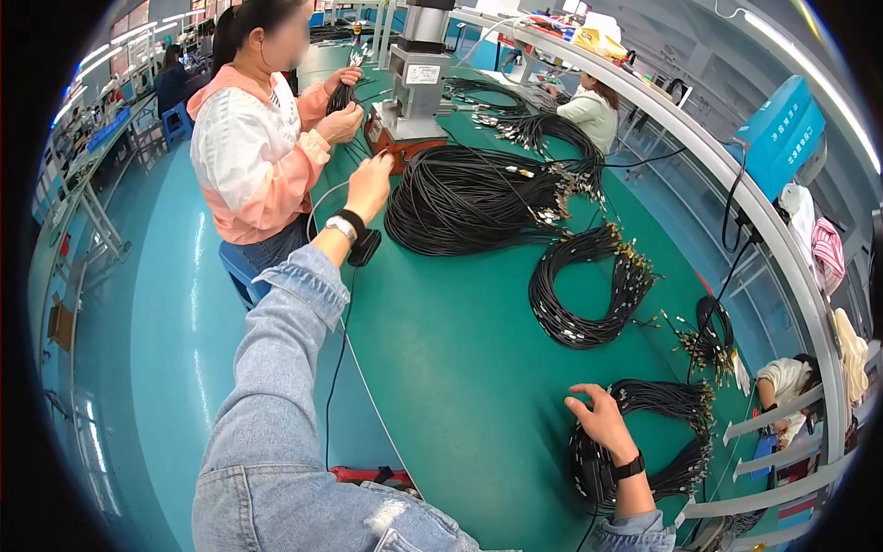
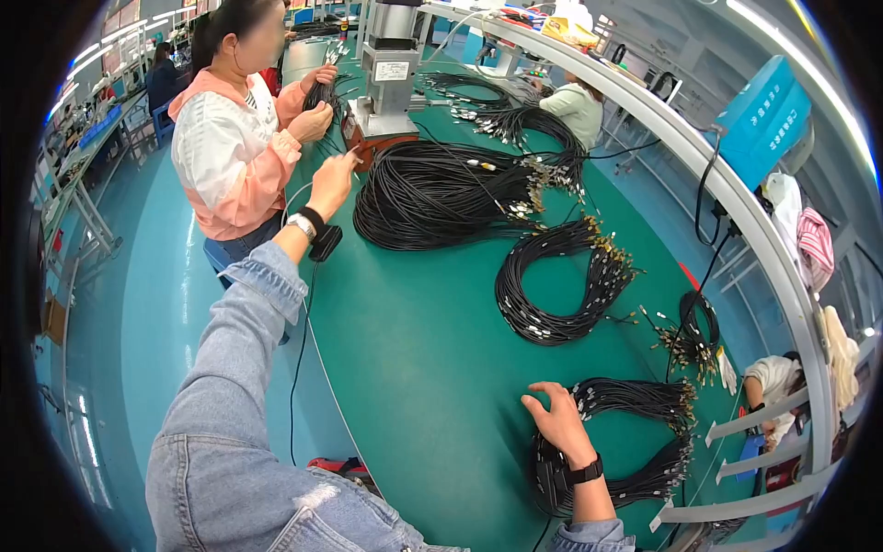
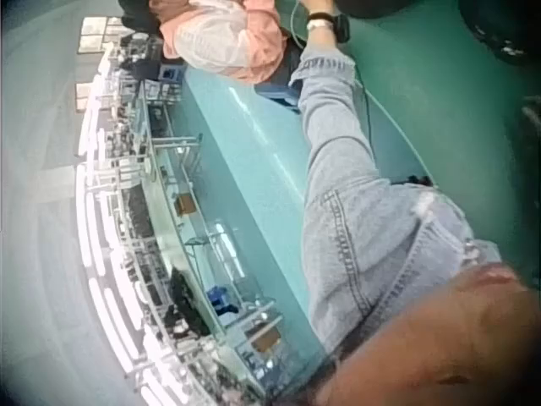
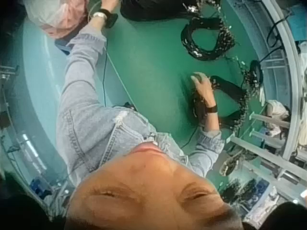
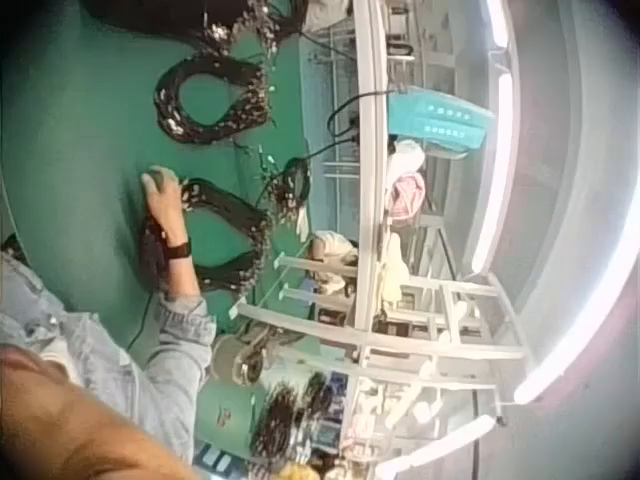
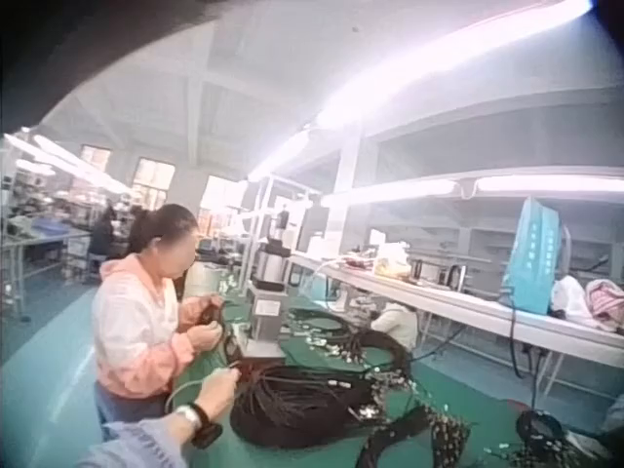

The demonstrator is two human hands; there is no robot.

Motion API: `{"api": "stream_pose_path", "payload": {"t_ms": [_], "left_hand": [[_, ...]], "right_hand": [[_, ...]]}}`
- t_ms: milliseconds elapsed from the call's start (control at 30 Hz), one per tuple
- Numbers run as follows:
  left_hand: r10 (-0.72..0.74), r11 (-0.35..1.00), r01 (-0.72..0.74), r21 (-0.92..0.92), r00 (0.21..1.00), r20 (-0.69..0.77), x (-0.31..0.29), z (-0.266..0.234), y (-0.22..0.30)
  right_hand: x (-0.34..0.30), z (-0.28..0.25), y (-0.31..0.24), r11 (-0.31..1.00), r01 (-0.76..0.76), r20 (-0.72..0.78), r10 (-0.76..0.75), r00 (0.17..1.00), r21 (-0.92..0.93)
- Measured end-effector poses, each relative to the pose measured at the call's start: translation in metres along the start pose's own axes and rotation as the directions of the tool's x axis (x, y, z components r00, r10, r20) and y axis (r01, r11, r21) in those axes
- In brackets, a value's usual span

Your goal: The person gathers a bundle of cables and places them on the table. They then pick up individual cables and slide a small metal component onto the end of each one.

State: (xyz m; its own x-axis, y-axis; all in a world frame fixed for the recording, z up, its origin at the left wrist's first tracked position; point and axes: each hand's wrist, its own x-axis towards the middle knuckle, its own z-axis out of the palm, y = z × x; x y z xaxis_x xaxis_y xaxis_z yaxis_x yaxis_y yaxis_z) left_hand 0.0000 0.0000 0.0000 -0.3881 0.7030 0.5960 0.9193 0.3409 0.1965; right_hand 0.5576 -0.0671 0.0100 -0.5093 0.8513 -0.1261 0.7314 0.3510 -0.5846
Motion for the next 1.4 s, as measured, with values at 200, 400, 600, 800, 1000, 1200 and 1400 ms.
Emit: {"api": "stream_pose_path", "payload": {"t_ms": [200,400,600,800,1000,1200,1400], "left_hand": [[0.324,0.869,-0.462,-0.176,0.801,-0.503,0.037,-0.046,0.089],[0.655,0.631,-0.769,-0.099,0.597,-0.463,0.008,-0.023,0.148],[0.684,0.711,-0.696,-0.101,0.718,-0.131,-0.004,-0.012,0.143],[0.529,0.848,-0.522,-0.093,0.821,0.215,0.014,-0.015,0.114],[0.747,0.661,-0.727,-0.186,0.615,0.250,0.013,-0.005,0.085],[0.720,0.635,-0.770,-0.059,0.563,0.404,0.026,-0.003,0.080],[0.629,0.728,-0.681,-0.083,0.615,0.475,0.035,0.003,0.086]], "right_hand": [[-0.012,-0.003,-0.010,0.999,-0.039,-0.003,0.039,0.999,0.032],[-0.022,0.007,0.009,0.994,-0.049,-0.008,0.049,0.999,0.094],[-0.033,0.006,0.015,0.998,-0.015,-0.017,0.016,1.000,0.062],[-0.039,0.009,0.011,0.987,-0.099,0.068,0.091,0.994,0.125],[-0.047,0.014,0.018,0.994,-0.003,0.091,-0.007,0.996,0.114],[-0.051,0.015,0.013,0.995,0.051,0.087,-0.058,0.995,0.081],[-0.055,0.017,0.019,0.992,0.086,0.074,-0.093,0.993,0.097]]}}
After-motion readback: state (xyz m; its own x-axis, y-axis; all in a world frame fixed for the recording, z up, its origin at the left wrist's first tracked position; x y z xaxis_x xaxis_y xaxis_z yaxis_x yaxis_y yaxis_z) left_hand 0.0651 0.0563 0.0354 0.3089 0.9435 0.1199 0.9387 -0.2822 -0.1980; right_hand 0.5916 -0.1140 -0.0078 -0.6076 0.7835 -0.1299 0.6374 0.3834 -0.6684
